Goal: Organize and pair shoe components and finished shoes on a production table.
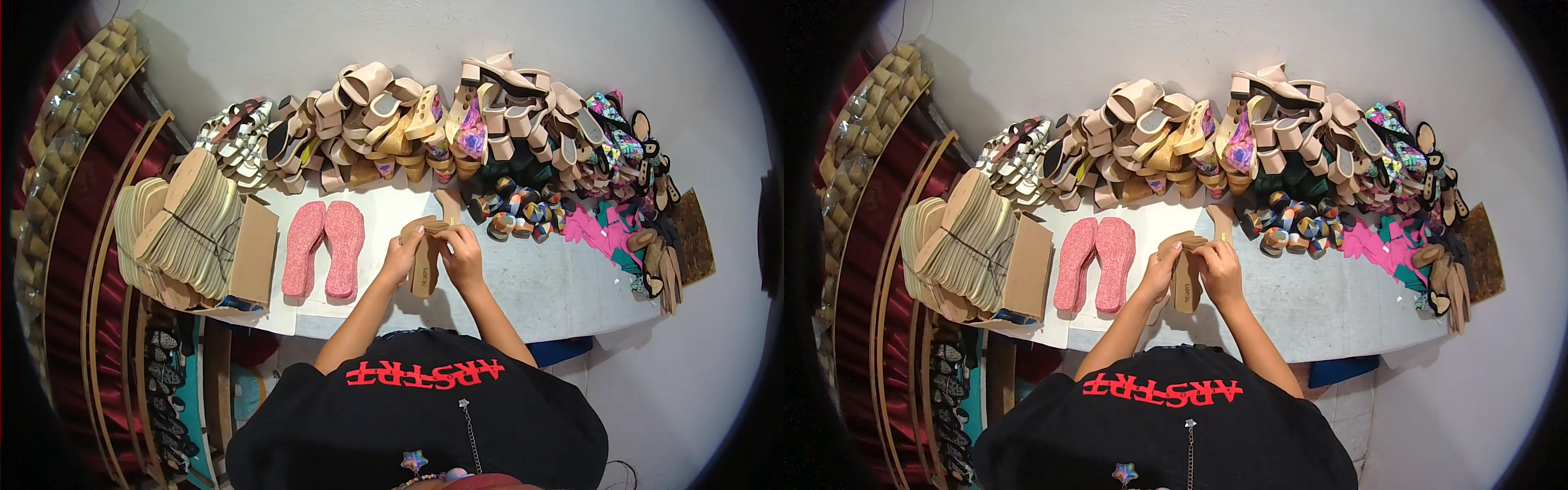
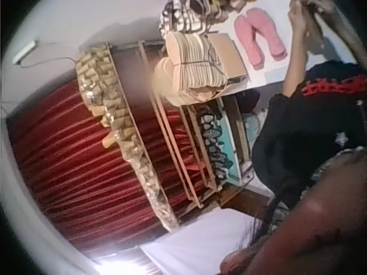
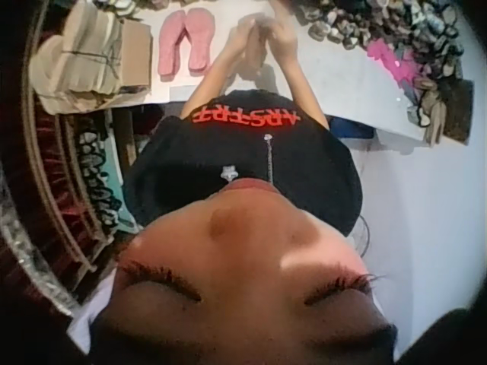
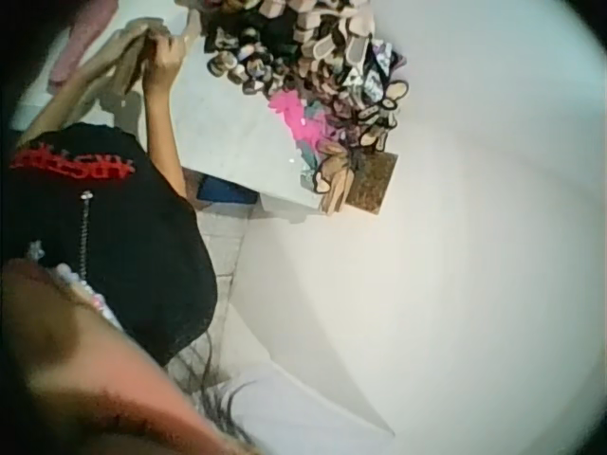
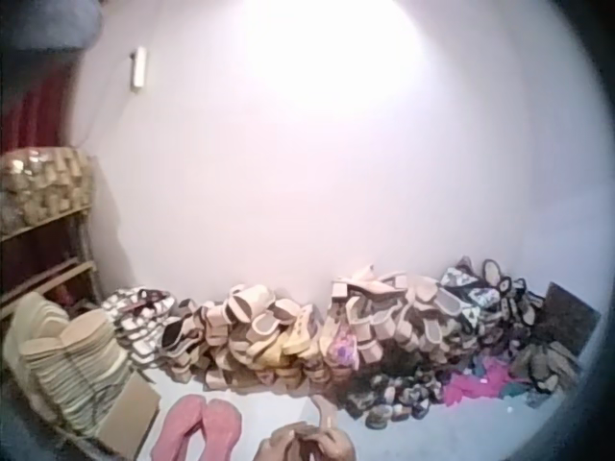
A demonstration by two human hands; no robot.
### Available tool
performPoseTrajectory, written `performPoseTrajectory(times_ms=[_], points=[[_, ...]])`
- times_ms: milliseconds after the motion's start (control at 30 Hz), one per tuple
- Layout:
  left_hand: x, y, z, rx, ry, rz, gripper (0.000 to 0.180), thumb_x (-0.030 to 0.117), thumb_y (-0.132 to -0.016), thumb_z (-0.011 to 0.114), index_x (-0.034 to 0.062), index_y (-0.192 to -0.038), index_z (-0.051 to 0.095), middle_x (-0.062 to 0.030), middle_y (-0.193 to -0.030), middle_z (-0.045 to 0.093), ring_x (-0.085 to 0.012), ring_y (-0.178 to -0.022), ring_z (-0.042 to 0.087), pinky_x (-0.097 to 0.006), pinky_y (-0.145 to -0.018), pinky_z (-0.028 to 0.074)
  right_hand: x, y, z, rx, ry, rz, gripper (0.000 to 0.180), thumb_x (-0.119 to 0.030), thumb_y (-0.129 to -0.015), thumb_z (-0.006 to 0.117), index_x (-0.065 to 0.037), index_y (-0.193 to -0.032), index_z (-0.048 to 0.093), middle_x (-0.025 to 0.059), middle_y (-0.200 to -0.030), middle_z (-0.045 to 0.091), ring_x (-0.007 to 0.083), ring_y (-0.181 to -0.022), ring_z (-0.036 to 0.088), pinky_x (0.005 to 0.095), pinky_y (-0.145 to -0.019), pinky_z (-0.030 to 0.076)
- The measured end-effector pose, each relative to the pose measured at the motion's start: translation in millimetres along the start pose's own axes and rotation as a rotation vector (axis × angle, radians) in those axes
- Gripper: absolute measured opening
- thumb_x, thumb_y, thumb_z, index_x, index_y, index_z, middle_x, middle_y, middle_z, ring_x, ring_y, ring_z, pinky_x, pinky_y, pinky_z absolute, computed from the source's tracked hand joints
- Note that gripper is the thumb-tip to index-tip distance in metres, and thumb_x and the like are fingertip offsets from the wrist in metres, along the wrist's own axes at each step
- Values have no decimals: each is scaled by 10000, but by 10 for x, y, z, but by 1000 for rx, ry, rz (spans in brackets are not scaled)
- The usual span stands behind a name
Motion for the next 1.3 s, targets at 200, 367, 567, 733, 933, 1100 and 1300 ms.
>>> performPoseTrajectory(times_ms=[200, 367, 567, 733, 933, 1100, 1300], points=[[15, 58, 42, 67, 182, 21, 327, 258, -861, 476, -18, -1032, 517, -90, -940, 576, -146, -840, 554, -268, -747, 442, -90, 37, -110, 137, -24, 9, 171, 26, -603, 630, -47, -748, 574, 80, -776, 529, 253, -719, 529, 322, -634, 431], [-43, 54, 91, 15, 304, -58, 344, 269, -868, 447, -10, -1063, 493, -100, -981, 567, -172, -872, 558, -283, -771, 442, -229, 50, -202, 172, 39, -140, 162, 4, -592, 627, -60, -737, 589, 59, -805, 565, 234, -727, 528, 320, -645, 414], [-112, 88, 155, -44, 410, -180, 346, 274, -871, 427, 11, -1092, 470, -98, -1003, 559, -189, -892, 559, -308, -779, 451, -298, 165, -240, 167, 118, -319, 143, -94, -609, 586, -79, -747, 622, 26, -826, 585, 210, -772, 530, 315, -674, 397], [-102, 74, 108, -9, 352, -175, 354, 287, -868, 428, 14, -1090, 469, -102, -1016, 552, -193, -904, 555, -320, -783, 454, -304, 155, -250, 162, 63, -325, 159, -79, -600, 608, -73, -759, 616, 32, -829, 604, 213, -771, 539, 311, -675, 385], [-207, 20, 45, -68, 377, -244, 367, 299, -868, 424, 32, -1118, 460, -114, -1025, 550, -214, -918, 555, -338, -792, 455, -276, 163, -200, 119, -10, -294, 130, -44, -612, 618, -68, -735, 585, 64, -863, 625, 219, -765, 569, 311, -670, 411], [-120, -69, -215, -10, 387, -217, 453, 363, -879, 402, -12, -1130, 441, -156, -1017, 552, -267, -906, 567, -397, -772, 474, -202, 140, -200, 80, -274, -180, 204, 68, -635, 627, -57, -747, 511, 92, -825, 628, 243, -705, 597, 305, -613, 428], [-104, -148, -753, 263, 441, -87, 527, 441, -901, 239, 44, -1225, 363, -166, -1081, 510, -323, -947, 535, -436, -815, 447, 157, 231, -248, 265, -593, 136, 163, 90, -738, 560, -35, -789, 469, 117, -790, 599, 169, -748, 579, 249, -687, 454]])
Point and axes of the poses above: each hand's wrist, its own y-axis away from the middle knuckle, its own z-axis out of the palm, x = y × z, the point moved 9 cm from there along -y, towards the middle knuckle
